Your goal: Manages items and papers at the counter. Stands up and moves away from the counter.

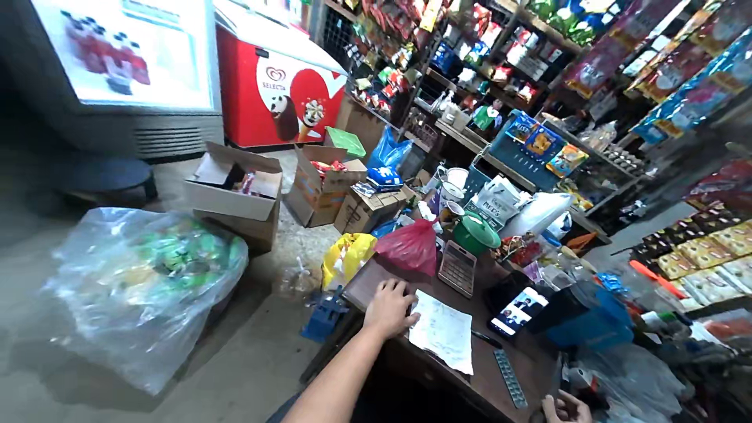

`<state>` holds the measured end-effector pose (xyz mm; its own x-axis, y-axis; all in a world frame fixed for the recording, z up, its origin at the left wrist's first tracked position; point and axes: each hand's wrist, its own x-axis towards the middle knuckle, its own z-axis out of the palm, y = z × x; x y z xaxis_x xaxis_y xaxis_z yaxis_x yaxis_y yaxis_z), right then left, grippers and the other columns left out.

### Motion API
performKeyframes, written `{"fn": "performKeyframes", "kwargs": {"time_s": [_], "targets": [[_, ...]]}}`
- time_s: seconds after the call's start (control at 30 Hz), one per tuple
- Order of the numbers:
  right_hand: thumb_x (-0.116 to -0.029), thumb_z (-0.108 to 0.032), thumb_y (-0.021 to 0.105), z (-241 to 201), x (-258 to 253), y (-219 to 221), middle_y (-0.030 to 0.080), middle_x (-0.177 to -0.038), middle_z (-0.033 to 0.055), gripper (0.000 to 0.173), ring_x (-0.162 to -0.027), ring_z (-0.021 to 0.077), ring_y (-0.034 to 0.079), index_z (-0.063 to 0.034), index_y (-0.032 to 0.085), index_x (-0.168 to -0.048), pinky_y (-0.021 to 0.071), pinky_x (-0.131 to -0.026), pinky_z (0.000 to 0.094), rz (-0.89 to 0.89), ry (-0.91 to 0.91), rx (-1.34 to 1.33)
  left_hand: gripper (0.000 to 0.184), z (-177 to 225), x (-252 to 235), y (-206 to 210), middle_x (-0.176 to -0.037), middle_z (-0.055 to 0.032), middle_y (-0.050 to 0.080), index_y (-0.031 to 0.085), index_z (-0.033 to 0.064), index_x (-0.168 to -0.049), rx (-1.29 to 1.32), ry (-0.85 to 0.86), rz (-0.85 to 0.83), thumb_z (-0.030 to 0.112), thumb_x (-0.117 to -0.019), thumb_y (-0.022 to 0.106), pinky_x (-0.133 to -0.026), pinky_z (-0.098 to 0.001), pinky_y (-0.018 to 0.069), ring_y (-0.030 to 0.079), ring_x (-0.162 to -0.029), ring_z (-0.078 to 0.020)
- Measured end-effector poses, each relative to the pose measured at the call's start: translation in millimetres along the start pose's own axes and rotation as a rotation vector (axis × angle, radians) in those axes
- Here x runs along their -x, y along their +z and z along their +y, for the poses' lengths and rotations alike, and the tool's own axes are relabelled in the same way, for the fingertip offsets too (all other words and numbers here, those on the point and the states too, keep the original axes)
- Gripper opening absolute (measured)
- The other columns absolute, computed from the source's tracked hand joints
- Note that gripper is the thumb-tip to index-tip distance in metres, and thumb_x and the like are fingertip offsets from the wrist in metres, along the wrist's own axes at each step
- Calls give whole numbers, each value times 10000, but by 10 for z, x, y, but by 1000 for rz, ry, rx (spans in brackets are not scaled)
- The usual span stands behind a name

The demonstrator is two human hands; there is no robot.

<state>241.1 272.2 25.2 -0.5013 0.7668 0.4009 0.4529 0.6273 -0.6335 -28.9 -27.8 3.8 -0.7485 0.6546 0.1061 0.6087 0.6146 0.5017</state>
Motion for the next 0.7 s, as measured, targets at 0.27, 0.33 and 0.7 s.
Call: {"fn": "performKeyframes", "kwargs": {"time_s": [0.27, 0.33, 0.7], "targets": [[-838, -137, 753, -1299, 102, 934, 711, -977, 195, 332, -857, 293, 698, 60, 688, -1097, 587, -802, 481, -446, -454, -22, 454, 18, 40, -43, -1507, -105, 507, 656, 239, -1347, 2, 10, -31, 508, -998, 547, -1209, -545, 234, 377, -1456, -336], [-899, -133, 711, -1509, 25, 1117, 699, -1071, 228, 338, -942, 310, 689, 78, 675, -1162, 567, -875, 463, -585, -433, 38, 454, 22, 37, -69, -1510, -111, 506, 648, 234, -1358, 11, 6, -40, 500, -1006, 539, -1211, -551, 226, 372, -1462, -337], [-939, -17, 512, -571, 73, 1122, 696, -1195, 219, 309, -1125, 344, 675, 50, 705, -1171, 545, -992, 459, -263, -583, 52, 370, -31, -25, 124, -1412, -110, 587, 717, 223, -1258, -14, 40, 91, 445, -974, 634, -1171, -575, 298, 455, -1392, -356]]}}
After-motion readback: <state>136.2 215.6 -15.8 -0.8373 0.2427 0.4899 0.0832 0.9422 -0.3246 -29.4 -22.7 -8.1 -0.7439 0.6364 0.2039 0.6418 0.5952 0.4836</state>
